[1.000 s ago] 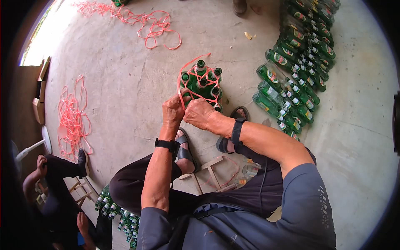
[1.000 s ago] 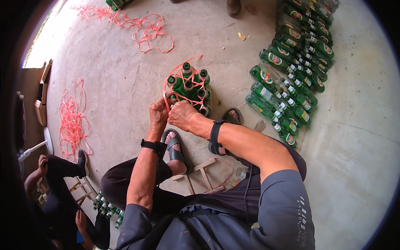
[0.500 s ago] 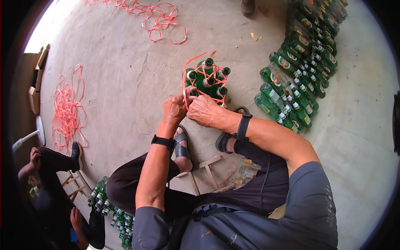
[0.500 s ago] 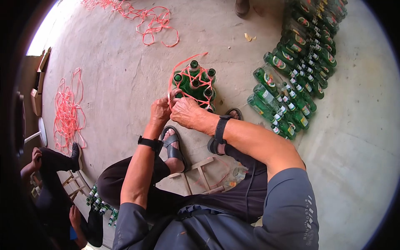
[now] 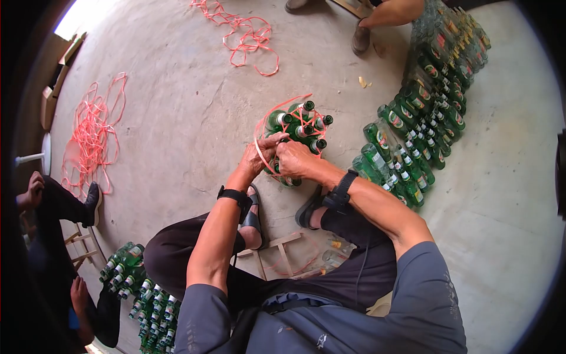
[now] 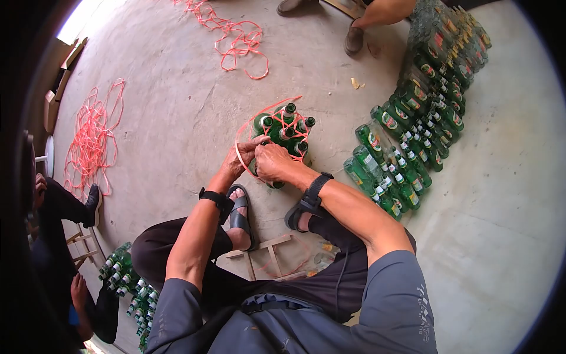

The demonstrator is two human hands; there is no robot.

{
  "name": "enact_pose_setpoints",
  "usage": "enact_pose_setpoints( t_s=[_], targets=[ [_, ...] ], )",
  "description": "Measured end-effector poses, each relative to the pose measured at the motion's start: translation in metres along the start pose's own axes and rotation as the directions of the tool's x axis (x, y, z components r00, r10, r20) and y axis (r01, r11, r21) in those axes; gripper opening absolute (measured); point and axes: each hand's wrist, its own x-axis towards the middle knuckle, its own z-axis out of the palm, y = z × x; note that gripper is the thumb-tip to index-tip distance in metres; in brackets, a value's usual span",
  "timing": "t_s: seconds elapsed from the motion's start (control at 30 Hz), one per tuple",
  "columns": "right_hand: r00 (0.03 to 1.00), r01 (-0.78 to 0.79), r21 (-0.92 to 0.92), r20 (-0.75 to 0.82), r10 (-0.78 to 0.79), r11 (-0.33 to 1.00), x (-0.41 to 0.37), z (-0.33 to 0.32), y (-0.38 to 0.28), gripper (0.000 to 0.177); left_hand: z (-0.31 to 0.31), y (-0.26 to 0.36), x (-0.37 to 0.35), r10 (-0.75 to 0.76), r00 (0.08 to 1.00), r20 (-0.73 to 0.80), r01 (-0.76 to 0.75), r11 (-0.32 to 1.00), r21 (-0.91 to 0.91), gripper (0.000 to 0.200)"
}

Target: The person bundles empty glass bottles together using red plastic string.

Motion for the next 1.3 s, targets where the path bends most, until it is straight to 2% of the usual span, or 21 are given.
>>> enact_pose_setpoints(
  t_s=[0.03,0.07,0.17,0.23,0.3,0.33,0.37,0.43,0.47,0.6,0.63,0.67,0.7,0.73,0.77,0.83,1.0,1.1,1.17,1.23,1.3],
  targets=[
    [0.994,-0.098,0.103,-0.038,0.102,0.99,0.003,0.007,0.001,0.02,-0.002,0.027,-0.001,-0.091,0.996,0.015,0.092,0.996,-0.022,0.036],
    [0.984,-0.094,0.178,-0.135,0.119,0.98,0.007,0.016,0.002,0.025,-0.004,0.042,-0.002,-0.18,0.983,0.03,0.181,0.983,-0.041,0.034],
    [0.974,-0.113,0.22,-0.17,0.152,0.969,0.003,0.015,-0.011,0.026,-0.002,0.012,0.001,-0.045,0.999,-0.003,0.044,0.995,-0.09,0.032],
    [0.943,-0.163,0.318,-0.229,0.242,0.934,0.011,0.03,-0.011,0.025,0.001,0.006,-0.004,-0.111,0.993,-0.035,0.106,0.987,-0.125,0.032],
    [0.837,-0.016,0.413,-0.493,0.239,0.91,0.021,0.044,-0.014,0.024,0.001,0.001,-0.008,-0.187,0.982,-0.033,0.186,0.982,-0.046,0.033],
    [0.805,-0.054,0.436,-0.514,0.298,0.898,0.027,0.049,-0.017,0.019,-0.001,0.009,-0.013,-0.033,0.999,-0.032,0.034,0.998,0.044,0.034],
    [0.801,-0.057,0.437,-0.517,0.302,0.898,0.03,0.053,-0.018,0.019,0.003,0.003,-0.016,-0.03,0.999,-0.027,0.031,0.999,0.044,0.034],
    [0.809,-0.234,0.399,-0.425,0.405,0.887,0.029,0.035,-0.036,0.022,0.013,-0.016,-0.019,0.093,0.982,-0.166,-0.108,0.991,-0.082,0.033],
    [0.859,-0.337,0.346,-0.268,0.436,0.876,0.024,0.015,-0.051,0.02,0.012,-0.019,-0.022,0.196,0.967,-0.166,-0.199,0.98,-0.005,0.03],
    [0.912,-0.336,0.332,-0.121,0.393,0.882,0.039,0.002,-0.05,0.02,0.017,-0.035,-0.033,0.05,0.985,-0.163,-0.048,0.999,0.015,0.029],
    [0.911,-0.339,0.338,-0.117,0.396,0.878,0.043,0.0,-0.048,0.02,0.017,-0.042,-0.035,0.277,0.938,-0.206,-0.168,0.887,0.431,0.029],
    [0.911,-0.351,0.359,-0.083,0.404,0.865,0.047,-0.002,-0.045,0.02,0.018,-0.05,-0.037,0.492,0.858,-0.147,-0.213,0.601,0.771,0.03],
    [0.911,-0.364,0.381,-0.046,0.411,0.85,0.05,-0.003,-0.043,0.02,0.021,-0.041,-0.039,0.485,0.863,-0.144,-0.21,0.603,0.769,0.03],
    [0.907,-0.383,0.365,-0.024,0.42,0.848,0.055,-0.004,-0.041,0.021,0.026,-0.023,-0.037,0.123,0.922,-0.366,-0.099,0.992,0.083,0.032],
    [0.908,-0.382,0.369,-0.021,0.419,0.847,0.056,-0.004,-0.041,0.021,0.03,-0.011,-0.035,-0.292,0.92,-0.26,0.053,0.751,-0.658,0.033],
    [0.923,-0.344,0.323,-0.057,0.381,0.881,0.055,-0.007,-0.044,0.023,0.035,-0.008,-0.035,-0.28,0.914,-0.295,0.021,0.756,-0.654,0.035],
    [0.949,-0.245,0.29,-0.124,0.291,0.925,0.058,0.003,-0.043,0.02,0.051,-0.013,-0.033,-0.406,0.797,-0.447,-0.127,0.612,-0.781,0.037],
    [0.955,-0.211,0.28,-0.145,0.259,0.937,0.055,0.007,-0.042,0.018,0.053,-0.022,-0.028,-0.365,0.808,-0.461,-0.201,0.565,-0.8,0.037],
    [0.954,-0.208,0.275,-0.154,0.257,0.939,0.058,0.011,-0.034,0.017,0.051,-0.019,-0.03,-0.402,0.778,-0.483,-0.148,0.629,-0.763,0.034],
    [0.972,0.004,0.261,-0.229,0.058,0.965,0.057,0.022,-0.016,0.018,0.05,0.0,-0.033,-0.441,0.738,-0.511,-0.093,0.683,-0.724,0.032],
    [0.959,0.017,0.294,-0.274,0.068,0.956,0.04,0.016,-0.012,0.018,0.053,0.021,-0.029,-0.535,0.649,-0.541,-0.046,0.682,-0.73,0.017]
  ],
)
